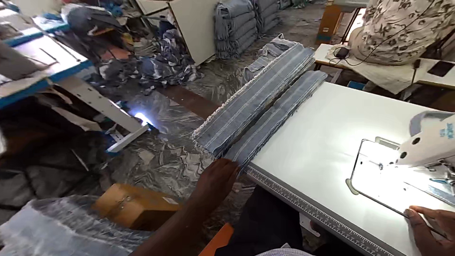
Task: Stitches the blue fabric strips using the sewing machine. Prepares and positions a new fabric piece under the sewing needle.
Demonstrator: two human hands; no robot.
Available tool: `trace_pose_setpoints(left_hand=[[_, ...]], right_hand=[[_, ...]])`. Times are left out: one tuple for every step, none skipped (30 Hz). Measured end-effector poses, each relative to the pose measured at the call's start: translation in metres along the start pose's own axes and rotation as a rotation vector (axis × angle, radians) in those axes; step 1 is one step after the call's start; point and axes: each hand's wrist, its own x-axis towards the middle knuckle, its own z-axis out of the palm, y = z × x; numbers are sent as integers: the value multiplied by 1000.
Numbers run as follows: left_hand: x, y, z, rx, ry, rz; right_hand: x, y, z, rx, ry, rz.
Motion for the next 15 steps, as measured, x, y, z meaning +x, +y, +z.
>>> trace_pose_setpoints(left_hand=[[2, 2, -6, 31, -31, -18], [4, 4, -12, 58, -65, -42], [5, 5, -17, 76, -79, -58], [7, 4, -20, 77, -68, -53], [10, 0, -22, 65, -63, -35], [13, -6, -22, 48, -64, -14], [17, -10, -22, 33, -68, 5], [22, -13, -23, 26, -74, 20], [29, -13, -26, 31, -74, 38], [37, -11, -33, 44, -49, 71], [47, -7, -45, 66, 8, 116], [58, -1, -57, 96, 101, 159], [68, 11, -70, 104, 194, 176], [77, 27, -82, 101, 267, 185], [82, 46, -90, 83, 296, 197]], right_hand=[[-1, 3, 2, 9, 12, 15], [-1, 7, 5, 19, 29, 20], [-1, 9, 7, 19, 39, 21], [1, 9, 8, 11, 46, 17], [2, 7, 9, -5, 53, 13], [2, 5, 9, -23, 62, 11], [3, 4, 10, -35, 77, 9], [3, 4, 11, -44, 91, 13], [3, 4, 12, -47, 106, 16], [4, 4, 13, -50, 120, 18], [5, 5, 15, -50, 126, 22], [5, 5, 16, -50, 129, 26], [4, 6, 17, -53, 140, 29], [3, 5, 18, -47, 156, 35], [1, 3, 17, -28, 187, 36]])
